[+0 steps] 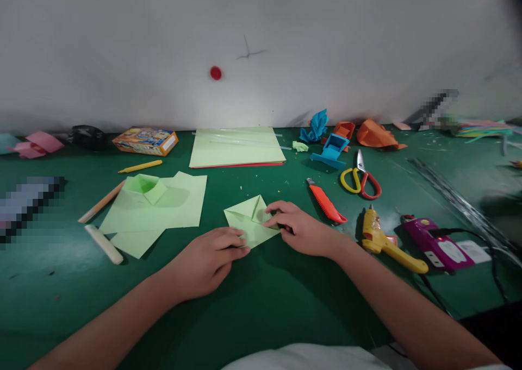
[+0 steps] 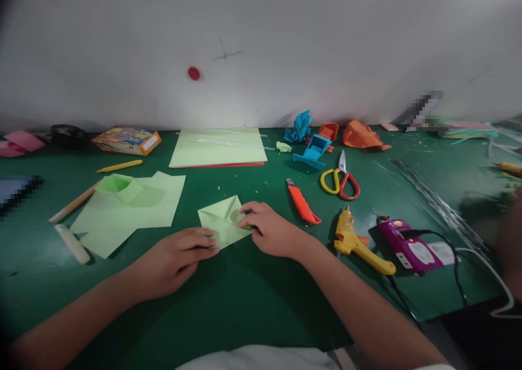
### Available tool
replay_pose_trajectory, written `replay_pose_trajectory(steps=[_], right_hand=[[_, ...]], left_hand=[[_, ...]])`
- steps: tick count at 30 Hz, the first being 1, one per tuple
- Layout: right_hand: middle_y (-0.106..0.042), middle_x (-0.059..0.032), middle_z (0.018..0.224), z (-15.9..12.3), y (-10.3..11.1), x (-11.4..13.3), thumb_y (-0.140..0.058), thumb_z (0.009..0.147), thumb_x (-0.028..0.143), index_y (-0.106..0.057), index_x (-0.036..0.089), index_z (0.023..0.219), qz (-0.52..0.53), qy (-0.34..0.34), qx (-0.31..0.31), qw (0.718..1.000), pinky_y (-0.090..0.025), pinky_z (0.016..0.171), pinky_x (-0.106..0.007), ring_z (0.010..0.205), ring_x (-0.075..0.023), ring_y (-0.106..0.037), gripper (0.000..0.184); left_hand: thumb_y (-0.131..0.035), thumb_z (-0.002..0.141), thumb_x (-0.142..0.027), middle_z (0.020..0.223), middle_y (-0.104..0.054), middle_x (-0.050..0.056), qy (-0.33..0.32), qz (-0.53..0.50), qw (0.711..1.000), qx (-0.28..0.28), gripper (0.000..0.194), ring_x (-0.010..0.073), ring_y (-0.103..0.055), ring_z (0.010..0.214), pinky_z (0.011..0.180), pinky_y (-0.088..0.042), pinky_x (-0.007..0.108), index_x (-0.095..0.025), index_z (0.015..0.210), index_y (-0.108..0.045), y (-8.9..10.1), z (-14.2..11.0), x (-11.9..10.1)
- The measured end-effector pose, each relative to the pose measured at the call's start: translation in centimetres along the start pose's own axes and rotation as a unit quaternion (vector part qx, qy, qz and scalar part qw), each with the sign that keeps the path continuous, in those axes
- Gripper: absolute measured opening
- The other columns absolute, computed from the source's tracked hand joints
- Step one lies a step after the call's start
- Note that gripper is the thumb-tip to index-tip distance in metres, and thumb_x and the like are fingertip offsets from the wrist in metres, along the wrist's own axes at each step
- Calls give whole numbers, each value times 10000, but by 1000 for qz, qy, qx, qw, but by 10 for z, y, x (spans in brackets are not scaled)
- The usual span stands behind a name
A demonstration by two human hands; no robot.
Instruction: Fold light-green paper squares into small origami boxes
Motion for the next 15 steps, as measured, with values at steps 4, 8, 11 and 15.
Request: replay_pose_trajectory(steps=[4, 8, 11, 15], right_hand=[[-542, -133, 1387, -2, -1, 9, -538, 880, 38, -647, 215, 1213, -59, 22, 5, 998, -435, 1095, -509, 1311, -278, -492, 392], [-589, -149, 1328, -2, 0, 16, -571, 953, 161, -668, 197, 1157, -93, 32, 15, 995, -487, 1022, -490, 1237, -286, -534, 229], [-651, -125, 1241, 0, 3, 22, -567, 987, 224, -700, 201, 1049, -118, 49, -5, 992, -477, 1013, -484, 1178, -282, -553, 148], [-620, -135, 1346, 4, 2, 29, -549, 1005, 264, -668, 184, 1193, -141, 56, -54, 987, -428, 1074, -500, 1244, -292, -505, 236]], left_hand=[[-457, 928, -44, 1240, -705, 98, -7, -7, 1000, -1, 442, 240, -615, 1273, 1104, -522, 452, -206, 1269, -687, 2, 0, -2], [-443, 954, -57, 1234, -704, 109, -16, -5, 1000, -9, 402, 239, -613, 1275, 1108, -518, 443, -181, 1245, -691, 3, 0, -3], [-464, 978, -83, 1213, -712, 105, -28, -15, 999, -14, 346, 229, -628, 1247, 1108, -516, 433, -176, 1219, -695, 3, 0, -4], [-538, 997, -154, 1192, -724, 96, -52, -35, 998, -7, 245, 223, -648, 1202, 1102, -517, 418, -180, 1180, -699, 1, 0, -6]])
Point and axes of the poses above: each hand's wrist, its own z-axis towards the middle knuckle, its own y-axis out of the back of the hand, x = y × z, the point moved 7 cm from there along z, towards the middle knuckle
